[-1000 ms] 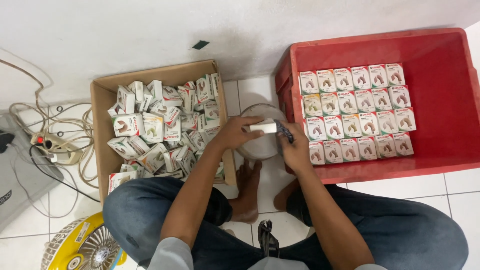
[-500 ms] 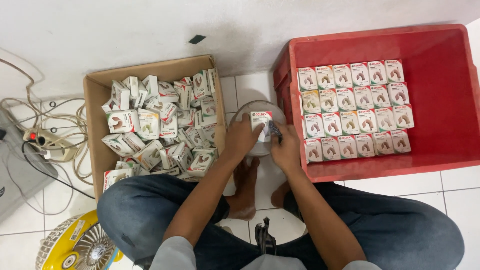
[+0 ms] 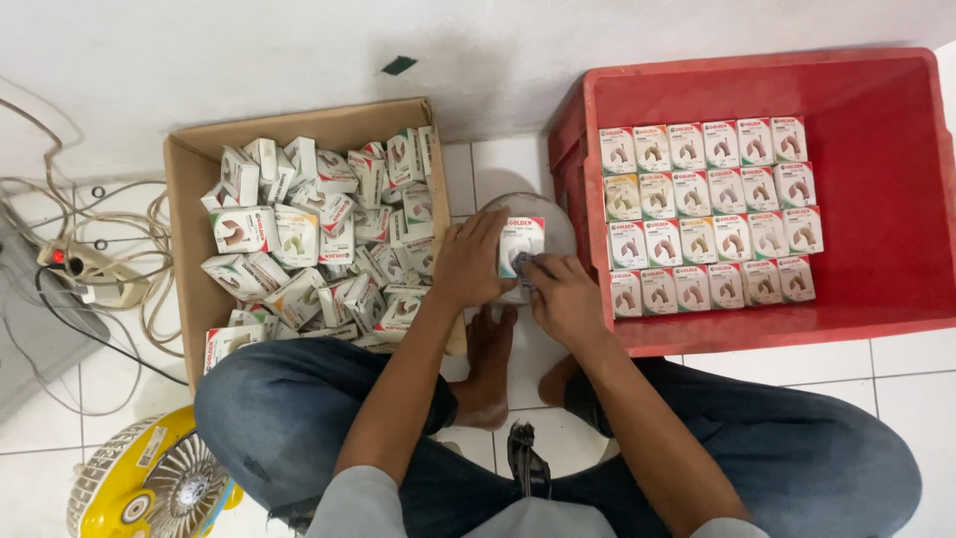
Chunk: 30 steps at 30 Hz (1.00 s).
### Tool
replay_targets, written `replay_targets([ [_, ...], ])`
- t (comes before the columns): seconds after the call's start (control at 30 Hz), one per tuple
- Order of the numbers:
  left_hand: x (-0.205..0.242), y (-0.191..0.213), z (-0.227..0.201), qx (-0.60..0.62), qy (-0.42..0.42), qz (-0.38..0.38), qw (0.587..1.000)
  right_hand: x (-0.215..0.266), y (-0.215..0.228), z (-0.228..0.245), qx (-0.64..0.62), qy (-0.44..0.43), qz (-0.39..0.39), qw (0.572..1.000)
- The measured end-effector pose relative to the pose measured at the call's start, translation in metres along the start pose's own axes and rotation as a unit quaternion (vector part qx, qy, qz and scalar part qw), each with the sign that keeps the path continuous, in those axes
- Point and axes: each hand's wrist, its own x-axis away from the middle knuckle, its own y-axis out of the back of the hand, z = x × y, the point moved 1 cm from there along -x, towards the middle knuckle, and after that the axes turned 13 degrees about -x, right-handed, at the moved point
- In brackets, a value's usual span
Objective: Sorting small boxes from a cardboard box into a red plastic bin.
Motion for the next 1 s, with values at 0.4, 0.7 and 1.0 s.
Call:
replay_targets([
  [0.4, -0.001, -0.028, 0.014, 0.022, -0.010, -0.078, 0.997, -0.051, -0.032, -0.020, 0.075, 0.056, -0.057, 0.994],
  [0.7, 0.000, -0.029, 0.013, 0.023, -0.013, -0.120, 0.992, -0.010, -0.006, 0.005, 0.033, 0.067, -0.026, 0.997],
  [1.0, 0.004, -0.018, 0.008, 0.049, -0.018, -0.153, 0.987, -0.055, -0.026, -0.001, -0.045, 0.089, -0.113, 0.989],
])
